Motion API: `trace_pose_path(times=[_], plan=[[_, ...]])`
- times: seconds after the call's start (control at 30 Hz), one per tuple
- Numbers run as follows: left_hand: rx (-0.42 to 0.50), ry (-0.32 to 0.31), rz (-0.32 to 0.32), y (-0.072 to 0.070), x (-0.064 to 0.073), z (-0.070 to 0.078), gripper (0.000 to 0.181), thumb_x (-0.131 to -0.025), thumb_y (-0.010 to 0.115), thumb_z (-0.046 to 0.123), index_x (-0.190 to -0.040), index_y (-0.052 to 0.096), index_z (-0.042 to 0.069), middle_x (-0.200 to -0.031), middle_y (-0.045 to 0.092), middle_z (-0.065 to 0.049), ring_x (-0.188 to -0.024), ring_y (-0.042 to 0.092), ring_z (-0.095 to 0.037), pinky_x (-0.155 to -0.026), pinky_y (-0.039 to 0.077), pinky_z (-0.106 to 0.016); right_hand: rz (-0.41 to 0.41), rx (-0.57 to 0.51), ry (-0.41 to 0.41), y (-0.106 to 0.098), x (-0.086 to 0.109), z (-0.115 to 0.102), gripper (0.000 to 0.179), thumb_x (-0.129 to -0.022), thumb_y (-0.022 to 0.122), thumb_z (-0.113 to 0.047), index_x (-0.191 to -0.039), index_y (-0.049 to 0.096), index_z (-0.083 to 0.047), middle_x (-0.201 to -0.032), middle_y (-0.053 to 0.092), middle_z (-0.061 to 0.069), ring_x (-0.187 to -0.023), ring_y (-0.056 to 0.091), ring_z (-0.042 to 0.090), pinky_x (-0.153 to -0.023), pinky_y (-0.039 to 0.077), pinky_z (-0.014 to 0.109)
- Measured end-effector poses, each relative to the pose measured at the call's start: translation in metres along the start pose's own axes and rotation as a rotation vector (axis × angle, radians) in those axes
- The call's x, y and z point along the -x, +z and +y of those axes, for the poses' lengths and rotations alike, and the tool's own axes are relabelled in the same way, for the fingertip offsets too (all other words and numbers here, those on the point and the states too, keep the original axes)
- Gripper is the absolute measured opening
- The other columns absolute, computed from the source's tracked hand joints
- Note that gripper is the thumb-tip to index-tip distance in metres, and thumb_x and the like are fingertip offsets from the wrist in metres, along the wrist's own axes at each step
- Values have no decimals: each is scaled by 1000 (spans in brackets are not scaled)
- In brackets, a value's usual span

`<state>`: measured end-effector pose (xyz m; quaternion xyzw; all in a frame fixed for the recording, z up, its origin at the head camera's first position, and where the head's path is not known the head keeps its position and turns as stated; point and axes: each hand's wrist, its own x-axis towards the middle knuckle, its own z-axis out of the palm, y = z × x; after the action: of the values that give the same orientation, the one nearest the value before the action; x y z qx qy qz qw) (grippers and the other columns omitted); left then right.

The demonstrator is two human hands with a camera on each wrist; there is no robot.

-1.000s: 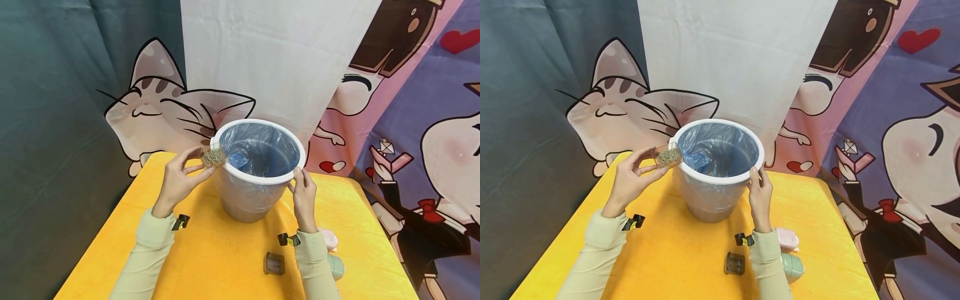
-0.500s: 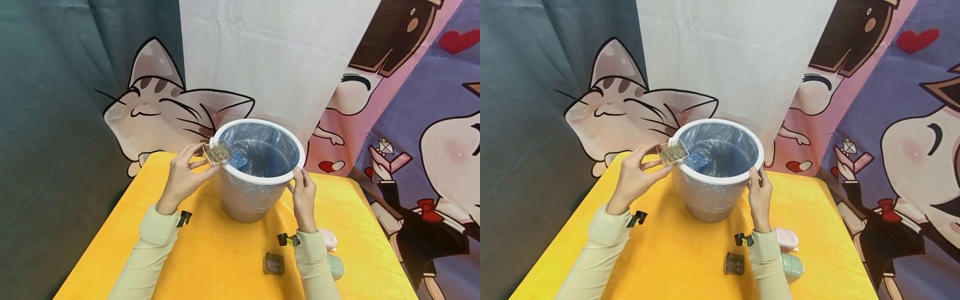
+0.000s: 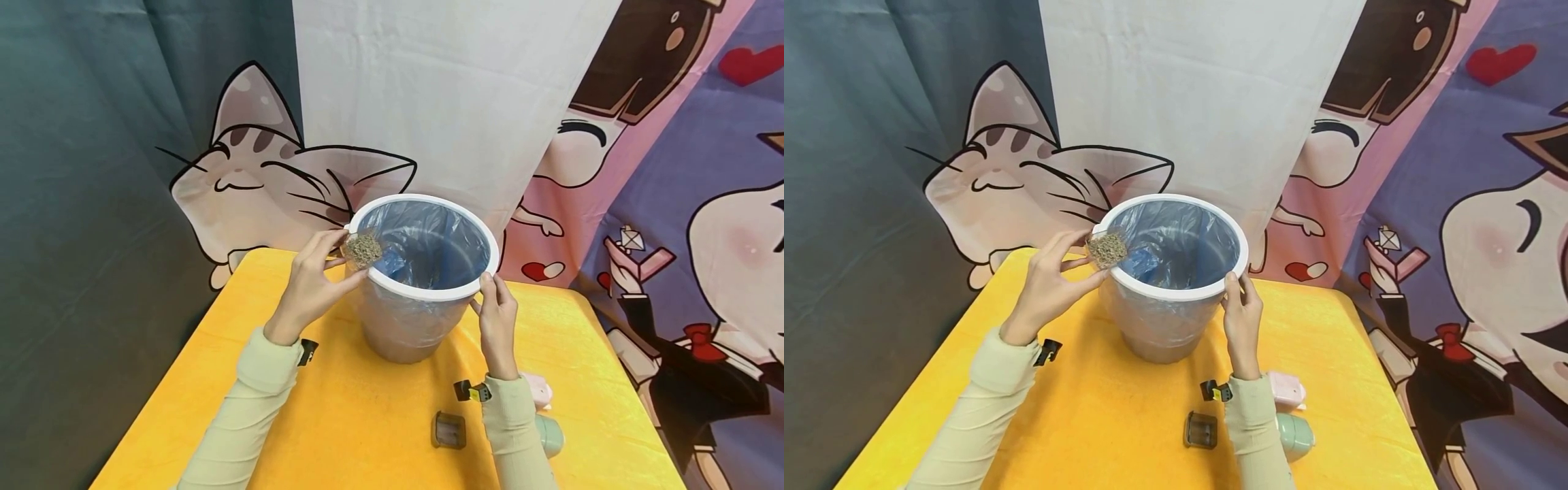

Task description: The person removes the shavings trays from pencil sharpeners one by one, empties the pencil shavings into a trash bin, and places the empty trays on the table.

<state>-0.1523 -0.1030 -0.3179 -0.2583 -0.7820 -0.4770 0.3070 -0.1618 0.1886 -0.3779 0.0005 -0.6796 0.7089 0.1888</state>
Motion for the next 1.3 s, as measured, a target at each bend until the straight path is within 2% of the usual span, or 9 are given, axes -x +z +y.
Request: trace_pose_path(times=[0.2, 0.47, 0.63, 1.03, 1.3], plan=[[-65, 46, -11, 3, 0, 1, 63, -69, 79, 7, -125, 51, -2, -115, 51, -15, -95, 56, -21, -81, 52, -27, 3, 2, 4, 0, 0, 0, 53, -91, 52, -44, -132, 50, -11, -129, 51, 8, -117, 49, 23, -91, 45, 47], [-83, 80, -24, 5, -3, 1, 61, -68, 77, 4, -122, 50, -6, -115, 50, -17, -97, 58, -22, -82, 51, -24, 1, -10, 6, 0, 0, 0, 53, -90, 53, -44, -132, 50, -10, -128, 51, 9, -117, 49, 24, -90, 45, 47], [-91, 81, -28, 5, -6, 2, 61, -68, 77, 4, -123, 50, -5, -117, 50, -16, -98, 57, -22, -83, 51, -23, 0, -21, 10, 0, 1, -1, 54, -90, 53, -44, -132, 49, -10, -129, 50, 9, -118, 49, 24, -91, 45, 47], [-190, 139, -47, 8, -9, 3, 62, -68, 77, 4, -124, 52, -1, -120, 48, -17, -106, 48, -25, -81, 51, -31, 4, -40, 15, 1, 1, -1, 55, -90, 54, -43, -132, 49, -9, -129, 50, 10, -118, 48, 24, -91, 45, 47], [-183, 140, -65, 10, -11, 3, 63, -69, 77, 4, -126, 51, 1, -120, 49, -15, -102, 47, -23, -79, 49, -31, -3, -36, 8, 1, 0, 0, 54, -90, 53, -43, -132, 49, -9, -129, 50, 10, -118, 48, 25, -91, 45, 47]])
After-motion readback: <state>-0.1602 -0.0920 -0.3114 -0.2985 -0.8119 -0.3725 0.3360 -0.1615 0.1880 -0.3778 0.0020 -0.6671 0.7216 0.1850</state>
